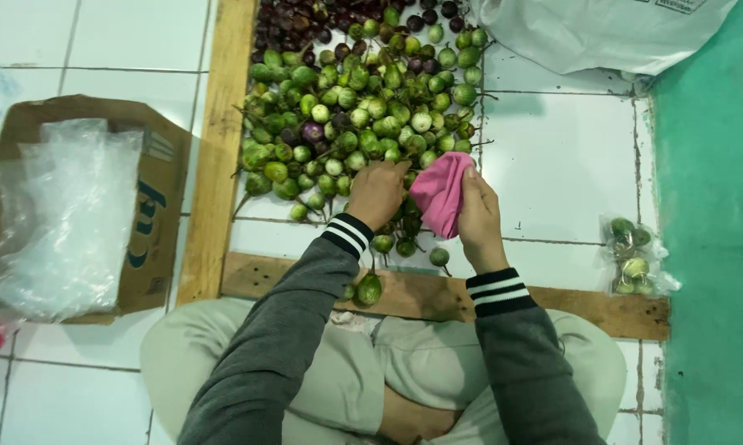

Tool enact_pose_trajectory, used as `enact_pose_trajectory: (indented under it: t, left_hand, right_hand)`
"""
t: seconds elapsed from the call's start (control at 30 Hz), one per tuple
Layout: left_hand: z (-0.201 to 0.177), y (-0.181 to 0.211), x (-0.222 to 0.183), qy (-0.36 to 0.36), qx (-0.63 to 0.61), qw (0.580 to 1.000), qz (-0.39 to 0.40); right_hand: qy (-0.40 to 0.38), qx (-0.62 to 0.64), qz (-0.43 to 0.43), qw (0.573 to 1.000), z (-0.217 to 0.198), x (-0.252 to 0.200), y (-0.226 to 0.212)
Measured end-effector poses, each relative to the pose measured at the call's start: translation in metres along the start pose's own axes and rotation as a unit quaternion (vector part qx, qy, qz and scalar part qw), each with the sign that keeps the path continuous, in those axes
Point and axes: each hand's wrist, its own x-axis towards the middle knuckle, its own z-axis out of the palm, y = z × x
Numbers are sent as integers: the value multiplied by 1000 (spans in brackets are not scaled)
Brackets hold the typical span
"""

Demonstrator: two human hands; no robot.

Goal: Cleaning small green fruits by wiping them individually with a cloth

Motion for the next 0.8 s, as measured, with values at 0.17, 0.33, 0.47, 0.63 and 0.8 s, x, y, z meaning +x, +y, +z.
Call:
enact_pose_trajectory:
  t: [0.17,0.33,0.47,0.63,0.8]
  left_hand:
    - [4,10,15,31,59,998,-8]
    - [6,14,22,25,95,994,-54]
    - [48,4,31,-30,63,993,-93]
    - [10,25,31,-108,2,981,-160]
    - [-7,15,36,-162,-101,966,-176]
  right_hand:
    - [2,-10,22,1000,-13,13,38]
    - [2,12,34,999,-11,15,34]
    - [-2,15,25,1000,-10,13,26]
    - [4,6,28,1000,-18,15,43]
    - [9,15,23,1000,-18,16,38]
